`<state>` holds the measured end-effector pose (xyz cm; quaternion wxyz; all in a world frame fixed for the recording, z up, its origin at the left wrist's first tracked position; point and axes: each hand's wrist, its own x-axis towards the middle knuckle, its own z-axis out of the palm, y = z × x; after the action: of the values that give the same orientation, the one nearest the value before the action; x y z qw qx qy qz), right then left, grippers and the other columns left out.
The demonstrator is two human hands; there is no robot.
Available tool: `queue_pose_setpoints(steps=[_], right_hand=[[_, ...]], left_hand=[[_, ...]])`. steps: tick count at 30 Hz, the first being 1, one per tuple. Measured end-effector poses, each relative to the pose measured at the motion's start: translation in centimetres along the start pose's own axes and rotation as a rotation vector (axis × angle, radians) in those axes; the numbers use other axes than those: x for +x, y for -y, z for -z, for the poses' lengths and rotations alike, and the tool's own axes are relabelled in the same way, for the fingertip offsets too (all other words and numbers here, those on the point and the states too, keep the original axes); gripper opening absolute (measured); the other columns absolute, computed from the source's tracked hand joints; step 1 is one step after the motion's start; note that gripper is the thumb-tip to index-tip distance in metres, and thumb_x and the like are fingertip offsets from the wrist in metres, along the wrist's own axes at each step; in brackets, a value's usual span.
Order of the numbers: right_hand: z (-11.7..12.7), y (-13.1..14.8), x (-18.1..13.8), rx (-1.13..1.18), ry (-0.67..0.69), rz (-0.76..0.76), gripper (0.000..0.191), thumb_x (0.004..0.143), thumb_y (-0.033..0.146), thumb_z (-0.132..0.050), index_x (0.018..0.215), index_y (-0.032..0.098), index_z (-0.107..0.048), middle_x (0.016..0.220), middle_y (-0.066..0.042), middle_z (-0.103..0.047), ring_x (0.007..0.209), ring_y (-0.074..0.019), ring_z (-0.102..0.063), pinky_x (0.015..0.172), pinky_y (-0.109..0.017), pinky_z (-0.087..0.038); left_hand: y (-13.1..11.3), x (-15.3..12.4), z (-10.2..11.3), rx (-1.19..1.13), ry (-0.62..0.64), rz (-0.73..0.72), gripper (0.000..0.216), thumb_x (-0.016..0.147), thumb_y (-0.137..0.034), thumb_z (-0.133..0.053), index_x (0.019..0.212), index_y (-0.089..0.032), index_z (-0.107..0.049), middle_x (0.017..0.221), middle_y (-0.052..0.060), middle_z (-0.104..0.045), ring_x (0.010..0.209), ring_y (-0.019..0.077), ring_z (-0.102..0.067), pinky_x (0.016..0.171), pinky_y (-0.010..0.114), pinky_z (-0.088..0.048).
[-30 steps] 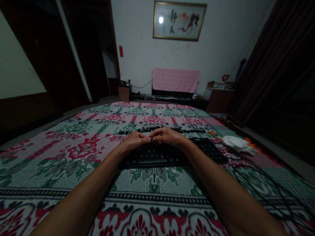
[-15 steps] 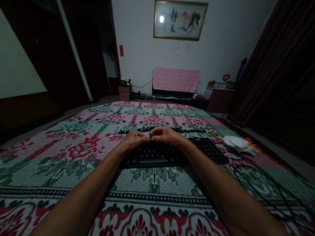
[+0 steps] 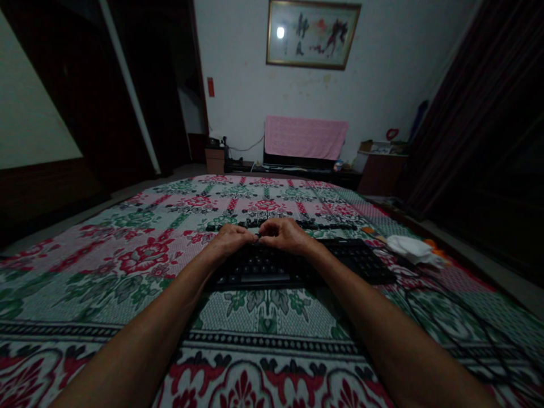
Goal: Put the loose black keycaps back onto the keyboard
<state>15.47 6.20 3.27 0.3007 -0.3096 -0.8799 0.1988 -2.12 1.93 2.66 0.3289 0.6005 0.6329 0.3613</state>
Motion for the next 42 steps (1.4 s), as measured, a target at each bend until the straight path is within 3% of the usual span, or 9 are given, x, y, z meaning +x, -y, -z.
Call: queue_pose_setpoints(steps=[16, 42], right_hand=[[-0.04, 0.42, -0.18, -0.014, 0.082, -0.013, 0.017, 0.068, 0.022, -0.061, 0.082, 0.015, -0.064, 0.069, 0.0, -0.062, 0.062, -0.0095, -0.054, 0.058, -0.02, -0.038], [-0.27, -0.02, -0.31, 0.011, 0.104, -0.012, 0.016, 0.07, 0.022, -0.058, 0.084, 0.016, -0.064, 0.072, 0.0, -0.063, 0.064, -0.0094, -0.054, 0.06, -0.02, -0.039]], left_hand=[[-0.08, -0.34, 0.15, -0.011, 0.038, -0.013, 0.025, 0.055, -0.038, -0.061, 0.061, -0.015, -0.067, 0.048, -0.003, -0.053, 0.046, 0.0088, -0.041, 0.045, 0.023, -0.029], [-0.36, -0.68, 0.35, -0.015, 0.101, -0.009, 0.026, 0.057, -0.039, -0.059, 0.059, -0.014, -0.064, 0.043, -0.004, -0.043, 0.041, 0.007, -0.032, 0.043, 0.023, -0.019]])
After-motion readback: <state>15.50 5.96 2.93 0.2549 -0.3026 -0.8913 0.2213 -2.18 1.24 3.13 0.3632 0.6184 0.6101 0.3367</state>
